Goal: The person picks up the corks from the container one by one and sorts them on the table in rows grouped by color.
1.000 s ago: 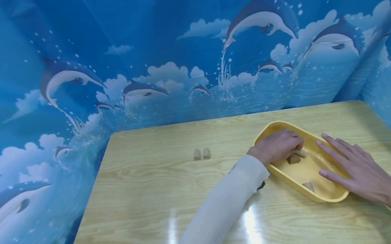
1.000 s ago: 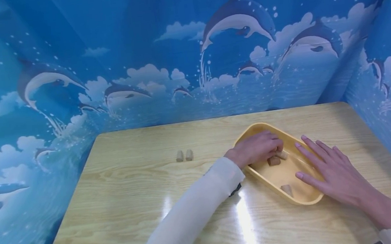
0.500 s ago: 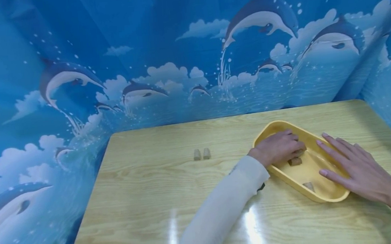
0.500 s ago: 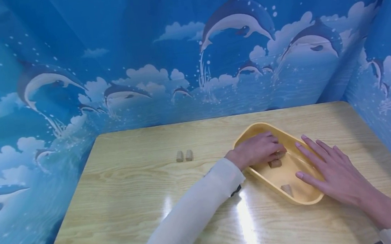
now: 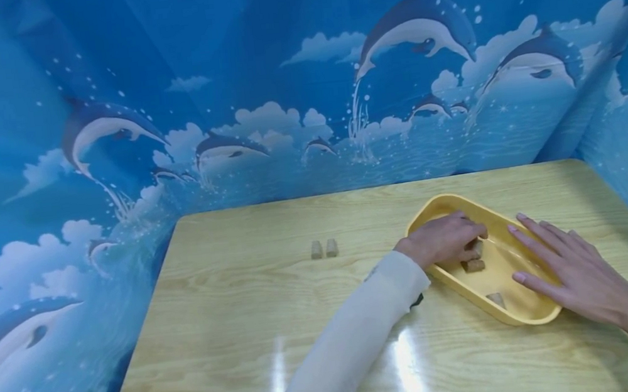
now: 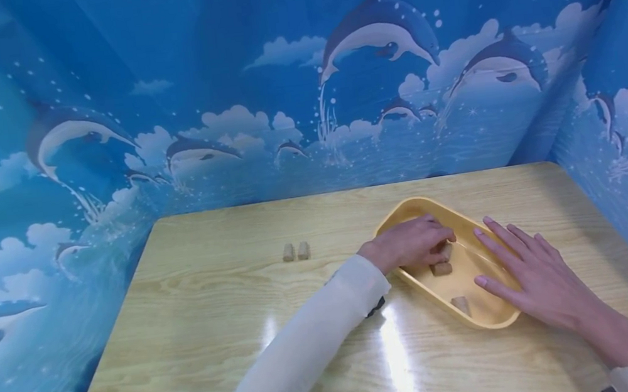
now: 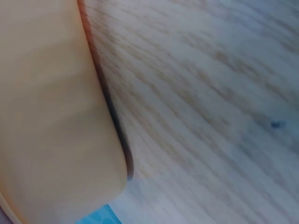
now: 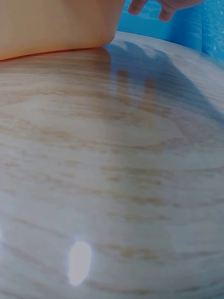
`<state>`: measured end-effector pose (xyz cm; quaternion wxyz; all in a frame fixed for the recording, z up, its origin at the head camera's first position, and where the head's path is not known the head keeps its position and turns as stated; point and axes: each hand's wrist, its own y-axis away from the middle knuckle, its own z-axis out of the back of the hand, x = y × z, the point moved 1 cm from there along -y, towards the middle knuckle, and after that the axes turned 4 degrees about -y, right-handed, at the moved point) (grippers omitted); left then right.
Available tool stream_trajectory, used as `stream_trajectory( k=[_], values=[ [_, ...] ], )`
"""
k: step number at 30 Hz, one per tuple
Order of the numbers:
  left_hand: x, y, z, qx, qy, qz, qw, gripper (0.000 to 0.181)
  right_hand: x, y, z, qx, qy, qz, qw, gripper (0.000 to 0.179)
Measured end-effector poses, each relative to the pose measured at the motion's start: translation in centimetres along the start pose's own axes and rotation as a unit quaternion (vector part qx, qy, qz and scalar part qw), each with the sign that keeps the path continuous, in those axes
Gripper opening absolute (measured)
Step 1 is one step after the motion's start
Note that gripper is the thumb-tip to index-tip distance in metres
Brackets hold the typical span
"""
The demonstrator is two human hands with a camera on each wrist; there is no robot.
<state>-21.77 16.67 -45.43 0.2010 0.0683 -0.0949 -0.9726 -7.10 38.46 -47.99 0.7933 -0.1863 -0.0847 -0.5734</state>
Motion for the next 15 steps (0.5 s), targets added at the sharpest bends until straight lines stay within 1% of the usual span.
stream_trajectory(
  k=[3, 9, 15],
  values=[
    [0.1, 0.1, 0.1, -0.004, 0.002, -0.002, 1.0000, 0.039, 0.1, 0.0, 0.1, -0.001, 0.000, 0.002, 1.0000, 0.091],
    [0.6, 0.8, 0.6, -0.013, 0.019, 0.001, 0.9997, 0.039, 0.2, 0.0, 0.2, 0.004, 0.005, -0.003, 1.0000, 0.091],
    [1.3, 1.9, 0.8, -0.045, 0.026, 0.001, 0.9986, 0.038, 0.2, 0.0, 0.3, 0.004, 0.004, -0.002, 1.0000, 0.091]
  ],
)
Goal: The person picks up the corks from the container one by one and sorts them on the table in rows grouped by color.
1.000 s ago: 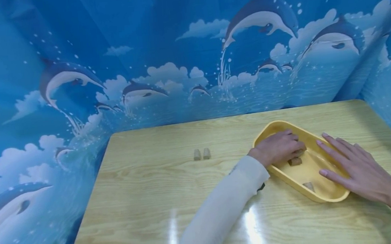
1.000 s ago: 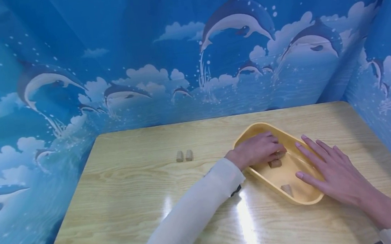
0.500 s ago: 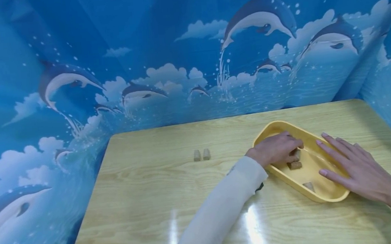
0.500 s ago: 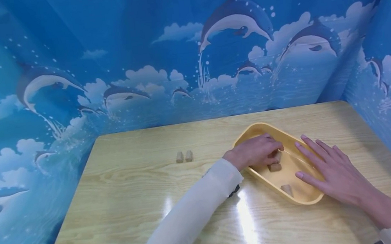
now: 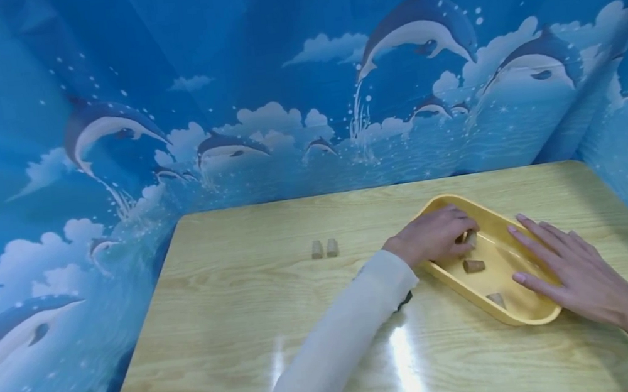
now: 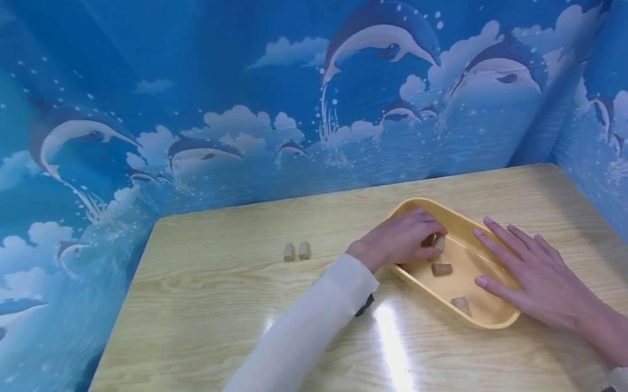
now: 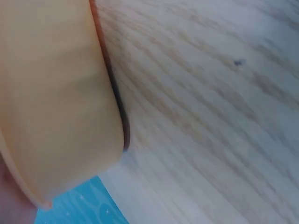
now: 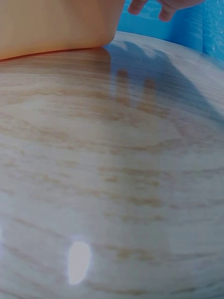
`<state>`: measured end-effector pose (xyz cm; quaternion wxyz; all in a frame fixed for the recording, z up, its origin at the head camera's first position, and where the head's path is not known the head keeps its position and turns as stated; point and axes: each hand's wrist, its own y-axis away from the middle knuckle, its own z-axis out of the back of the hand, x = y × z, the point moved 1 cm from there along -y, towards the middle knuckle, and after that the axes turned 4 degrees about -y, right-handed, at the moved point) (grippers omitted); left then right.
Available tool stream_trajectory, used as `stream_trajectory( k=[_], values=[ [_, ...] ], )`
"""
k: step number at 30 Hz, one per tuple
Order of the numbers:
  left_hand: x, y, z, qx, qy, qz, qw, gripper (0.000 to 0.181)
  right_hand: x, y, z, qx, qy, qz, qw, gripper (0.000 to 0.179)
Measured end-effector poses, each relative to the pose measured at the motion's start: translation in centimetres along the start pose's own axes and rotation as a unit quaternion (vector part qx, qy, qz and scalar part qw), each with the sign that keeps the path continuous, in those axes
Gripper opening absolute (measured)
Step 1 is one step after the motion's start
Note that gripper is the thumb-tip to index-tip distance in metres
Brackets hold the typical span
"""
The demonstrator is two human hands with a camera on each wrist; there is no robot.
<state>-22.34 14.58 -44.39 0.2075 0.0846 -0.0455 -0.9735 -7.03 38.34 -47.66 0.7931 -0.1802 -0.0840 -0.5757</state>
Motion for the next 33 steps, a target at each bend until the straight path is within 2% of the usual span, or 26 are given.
stream_trajectory(
  k=[9, 16, 27, 33],
  values=[
    [0.7, 1.3, 0.9, -0.049, -0.017, -0.007, 0.9986, 0.040, 0.0, 0.1, 0.0, 0.000, 0.000, 0.000, 1.0000, 0.090],
    [1.6, 2.4, 1.8, -0.061, 0.001, 0.002, 0.9982, 0.042, -0.1, 0.0, 0.1, 0.003, -0.004, 0.001, 1.0000, 0.090],
    [3.9, 4.9, 2.8, -0.076, 0.000, 0.044, 0.9961, 0.045, -0.1, 0.0, 0.0, 0.005, -0.006, 0.006, 1.0000, 0.091],
    [5.9, 6.8, 3.2, -0.082, 0.038, 0.081, 0.9926, 0.045, 0.0, 0.1, 0.2, 0.006, -0.007, 0.004, 0.9999, 0.090]
  ],
)
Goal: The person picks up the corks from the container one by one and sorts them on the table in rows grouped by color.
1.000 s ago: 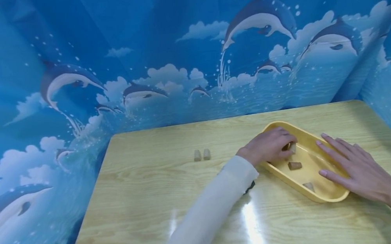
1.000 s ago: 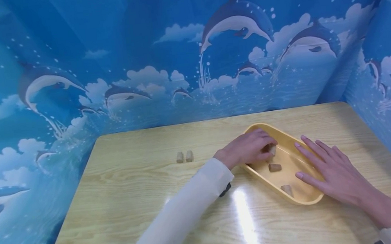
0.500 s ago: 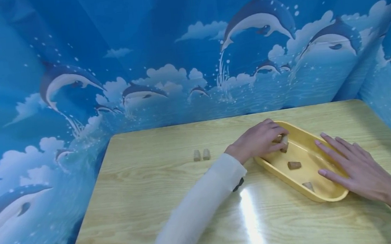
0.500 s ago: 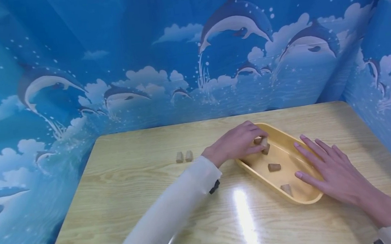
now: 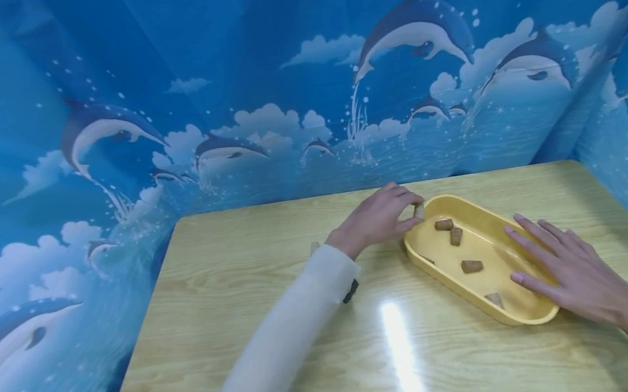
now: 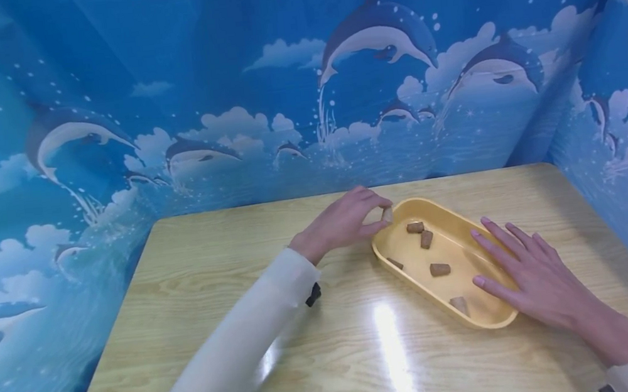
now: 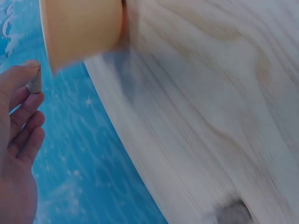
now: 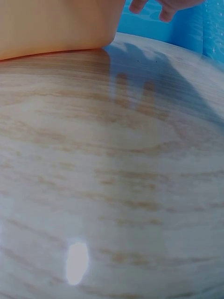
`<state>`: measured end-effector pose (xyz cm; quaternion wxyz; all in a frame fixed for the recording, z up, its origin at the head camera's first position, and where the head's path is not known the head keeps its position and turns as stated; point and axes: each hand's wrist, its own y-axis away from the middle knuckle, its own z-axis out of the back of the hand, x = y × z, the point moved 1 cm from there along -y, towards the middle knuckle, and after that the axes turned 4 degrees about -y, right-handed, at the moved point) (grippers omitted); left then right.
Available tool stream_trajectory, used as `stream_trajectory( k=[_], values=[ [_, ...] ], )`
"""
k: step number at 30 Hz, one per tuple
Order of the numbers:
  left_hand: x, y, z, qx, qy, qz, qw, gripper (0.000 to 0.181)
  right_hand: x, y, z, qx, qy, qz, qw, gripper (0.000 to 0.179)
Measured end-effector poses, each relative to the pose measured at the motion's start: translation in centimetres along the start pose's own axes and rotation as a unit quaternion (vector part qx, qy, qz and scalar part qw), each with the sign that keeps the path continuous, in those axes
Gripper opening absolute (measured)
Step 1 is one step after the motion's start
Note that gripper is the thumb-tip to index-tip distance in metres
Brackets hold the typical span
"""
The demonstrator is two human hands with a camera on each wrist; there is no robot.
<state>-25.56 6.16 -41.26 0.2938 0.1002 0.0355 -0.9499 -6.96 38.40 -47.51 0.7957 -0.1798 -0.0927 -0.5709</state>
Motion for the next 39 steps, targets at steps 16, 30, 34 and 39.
stream_trajectory(
  k=[16, 30, 34, 39],
  values=[
    [4.6, 5.0, -0.4, -0.003, 0.018, 0.056, 0.9983, 0.045, 0.3, 0.0, -0.1, -0.001, -0.003, 0.002, 1.0000, 0.089],
    [7.2, 8.2, -1.5, 0.014, 0.015, 0.079, 0.9967, 0.041, 0.4, 0.1, 0.0, -0.003, 0.009, -0.004, 0.9999, 0.090],
    [7.5, 8.8, -1.9, 0.014, 0.017, 0.078, 0.9967, 0.042, 0.2, 0.1, 0.0, -0.002, 0.008, -0.005, 1.0000, 0.090],
    [7.7, 9.3, -2.4, 0.020, 0.013, 0.087, 0.9959, 0.045, 0.2, -0.1, 0.0, 0.002, 0.004, -0.005, 1.0000, 0.090]
  ],
)
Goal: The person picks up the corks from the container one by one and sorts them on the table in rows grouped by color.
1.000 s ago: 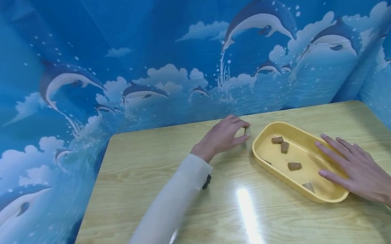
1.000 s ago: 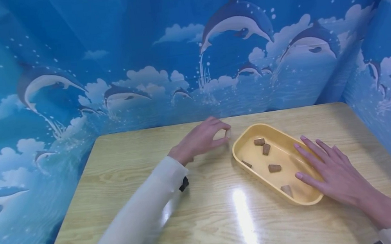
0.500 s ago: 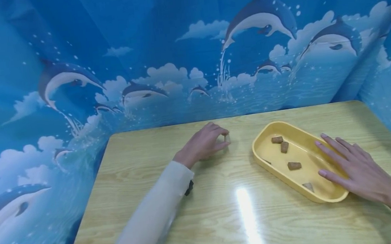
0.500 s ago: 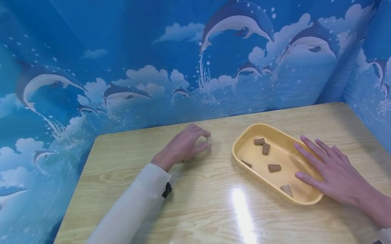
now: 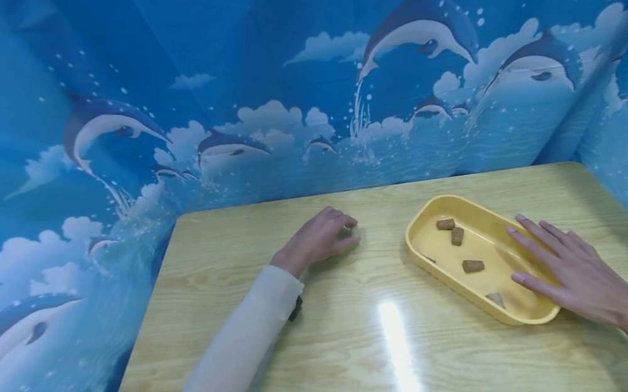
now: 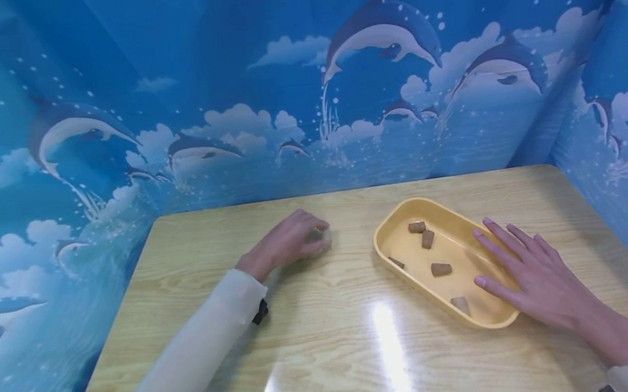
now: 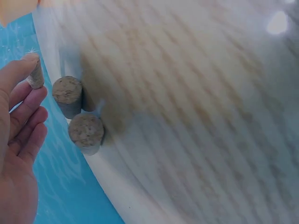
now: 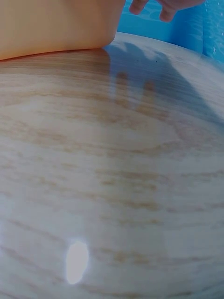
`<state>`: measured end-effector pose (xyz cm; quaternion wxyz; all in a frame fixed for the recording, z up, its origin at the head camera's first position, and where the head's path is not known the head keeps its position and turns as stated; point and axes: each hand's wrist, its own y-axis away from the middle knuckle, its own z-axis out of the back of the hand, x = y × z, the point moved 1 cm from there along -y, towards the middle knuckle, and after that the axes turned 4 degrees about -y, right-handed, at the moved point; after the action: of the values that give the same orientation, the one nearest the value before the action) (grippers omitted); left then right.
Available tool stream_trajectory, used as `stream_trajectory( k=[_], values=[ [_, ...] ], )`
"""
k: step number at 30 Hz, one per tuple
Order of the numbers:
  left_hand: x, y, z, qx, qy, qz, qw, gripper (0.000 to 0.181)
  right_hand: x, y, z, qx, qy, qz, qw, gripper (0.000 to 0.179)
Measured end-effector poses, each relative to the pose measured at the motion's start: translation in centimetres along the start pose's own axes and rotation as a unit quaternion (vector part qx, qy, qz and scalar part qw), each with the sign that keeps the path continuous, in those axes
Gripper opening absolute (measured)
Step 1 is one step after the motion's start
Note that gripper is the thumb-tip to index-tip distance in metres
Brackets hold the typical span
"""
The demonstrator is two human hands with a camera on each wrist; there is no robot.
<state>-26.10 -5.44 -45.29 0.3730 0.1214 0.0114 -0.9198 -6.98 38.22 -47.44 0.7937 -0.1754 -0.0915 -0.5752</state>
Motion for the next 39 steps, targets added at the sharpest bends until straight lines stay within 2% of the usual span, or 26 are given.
stream_trajectory(
  k=[8, 18, 30, 39],
  values=[
    [0.7, 0.5, -0.9, 0.013, 0.003, 0.013, 0.9998, 0.048, -0.1, 0.0, 0.0, 0.000, -0.004, 0.002, 1.0000, 0.090],
    [1.6, 1.7, -1.4, -0.002, 0.015, 0.021, 0.9997, 0.045, -0.1, 0.0, 0.0, 0.001, -0.004, -0.001, 1.0000, 0.090],
    [1.6, 2.4, -1.9, -0.008, 0.035, 0.025, 0.9991, 0.044, 0.0, 0.0, 0.0, -0.002, 0.004, -0.002, 1.0000, 0.090],
    [1.5, 2.6, -1.9, -0.008, 0.029, 0.019, 0.9994, 0.046, 0.1, -0.1, 0.0, 0.000, 0.002, -0.004, 1.0000, 0.091]
  ],
)
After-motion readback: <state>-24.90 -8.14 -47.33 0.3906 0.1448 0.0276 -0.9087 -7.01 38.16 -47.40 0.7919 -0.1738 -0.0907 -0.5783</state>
